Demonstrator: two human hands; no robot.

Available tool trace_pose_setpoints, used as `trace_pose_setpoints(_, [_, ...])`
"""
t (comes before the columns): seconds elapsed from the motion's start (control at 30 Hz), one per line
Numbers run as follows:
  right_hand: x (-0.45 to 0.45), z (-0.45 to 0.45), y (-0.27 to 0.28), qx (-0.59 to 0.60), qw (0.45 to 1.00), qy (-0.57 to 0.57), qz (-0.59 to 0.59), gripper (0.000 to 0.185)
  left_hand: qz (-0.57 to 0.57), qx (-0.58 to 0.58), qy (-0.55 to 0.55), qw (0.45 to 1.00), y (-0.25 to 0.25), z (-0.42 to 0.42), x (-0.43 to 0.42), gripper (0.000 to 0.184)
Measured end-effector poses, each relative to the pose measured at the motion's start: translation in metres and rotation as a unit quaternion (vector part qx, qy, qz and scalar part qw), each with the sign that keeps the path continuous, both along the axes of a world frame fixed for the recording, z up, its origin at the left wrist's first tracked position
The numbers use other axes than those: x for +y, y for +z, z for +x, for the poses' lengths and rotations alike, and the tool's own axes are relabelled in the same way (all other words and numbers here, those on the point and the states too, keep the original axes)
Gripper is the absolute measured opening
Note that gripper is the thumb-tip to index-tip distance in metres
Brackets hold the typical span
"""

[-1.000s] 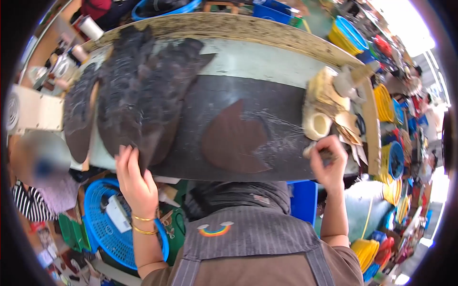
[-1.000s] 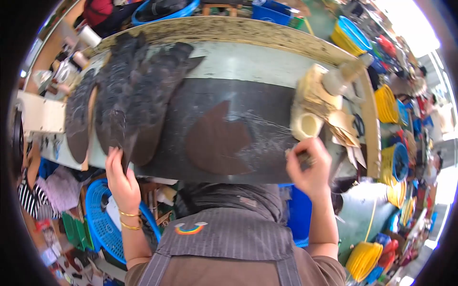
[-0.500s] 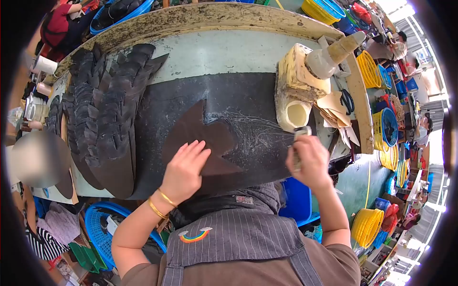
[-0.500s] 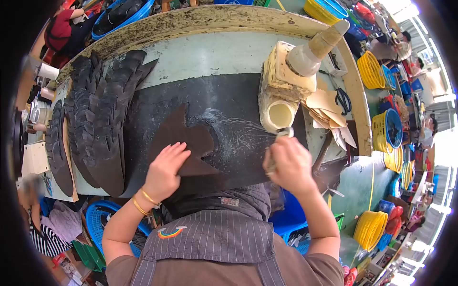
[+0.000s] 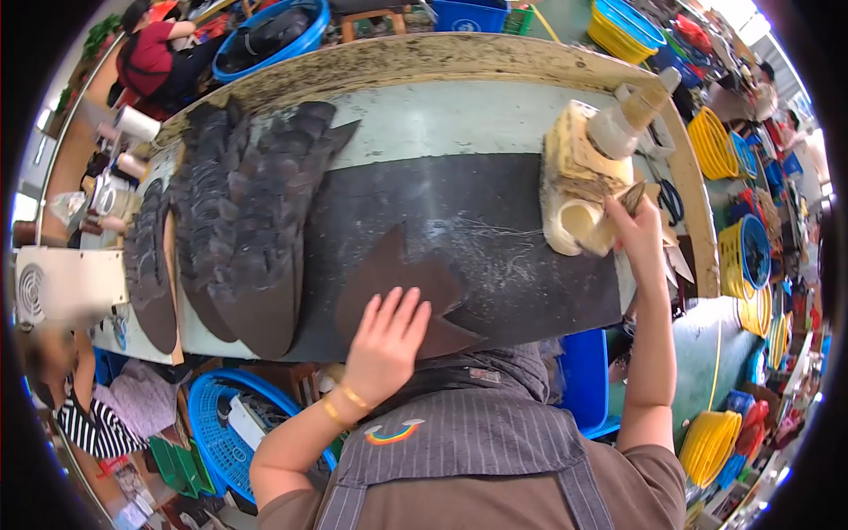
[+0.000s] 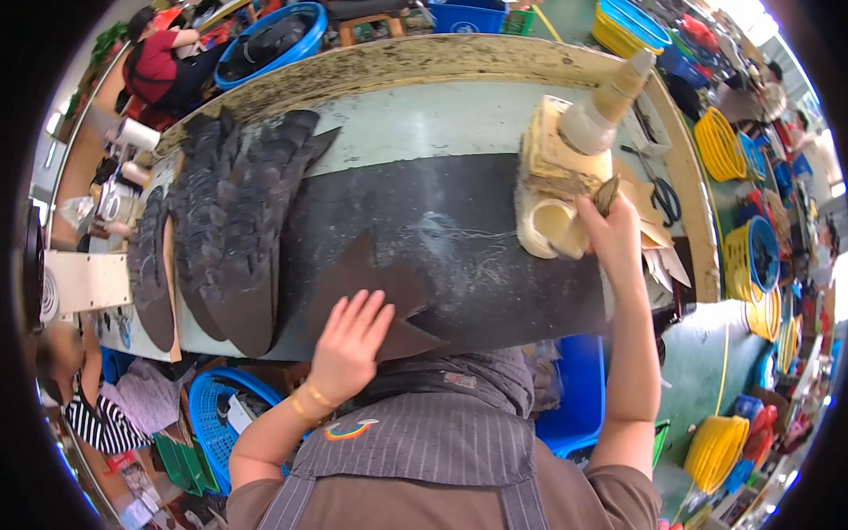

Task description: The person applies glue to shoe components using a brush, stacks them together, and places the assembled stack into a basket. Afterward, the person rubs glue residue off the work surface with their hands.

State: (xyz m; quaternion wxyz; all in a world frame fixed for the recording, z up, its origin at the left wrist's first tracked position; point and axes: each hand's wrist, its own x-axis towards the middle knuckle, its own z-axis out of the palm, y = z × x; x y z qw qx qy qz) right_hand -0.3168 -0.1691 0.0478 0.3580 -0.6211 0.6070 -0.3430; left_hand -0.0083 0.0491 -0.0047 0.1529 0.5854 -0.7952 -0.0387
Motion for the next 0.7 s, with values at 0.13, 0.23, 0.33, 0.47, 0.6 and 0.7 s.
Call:
trace_pose_setpoints(0.13, [0.019, 0.024, -0.007, -0.168, 0.980, 0.051, 0.093, 0.023, 0.008, -0.018, -0.016, 1.000, -0.017, -0.008, -0.007, 0.057])
trace_pose_setpoints(0.23, [0.033, 0.086, -0.014, -0.164, 0.971, 0.144, 0.096, 0.021, 0.086, 0.001, -0.040, 0.995, -0.004, -0.002, -0.019, 0.062])
trace_pose_setpoints(0.33, [0.036, 0.143, -0.048, -0.192, 0.961, 0.183, 0.071, 0.019, 0.148, 0.043, -0.051, 0.987, 0.005, 0.002, -0.029, 0.070])
trace_pose_setpoints(0.47, [0.021, 0.157, -0.035, -0.063, 0.975, 0.193, 0.089, 0.020, 0.147, 0.078, -0.057, 0.984, 0.001, 0.012, -0.032, 0.075])
trace_pose_setpoints(0.6, [0.019, 0.164, -0.053, -0.005, 0.978, 0.210, -0.012, 0.019, 0.139, 0.105, -0.066, 0.982, -0.003, 0.017, -0.034, 0.078])
trace_pose_setpoints(0.7, [0.009, 0.166, -0.052, -0.026, 0.975, 0.219, 0.009, 0.020, 0.133, 0.104, -0.067, 0.983, -0.005, 0.018, -0.029, 0.077])
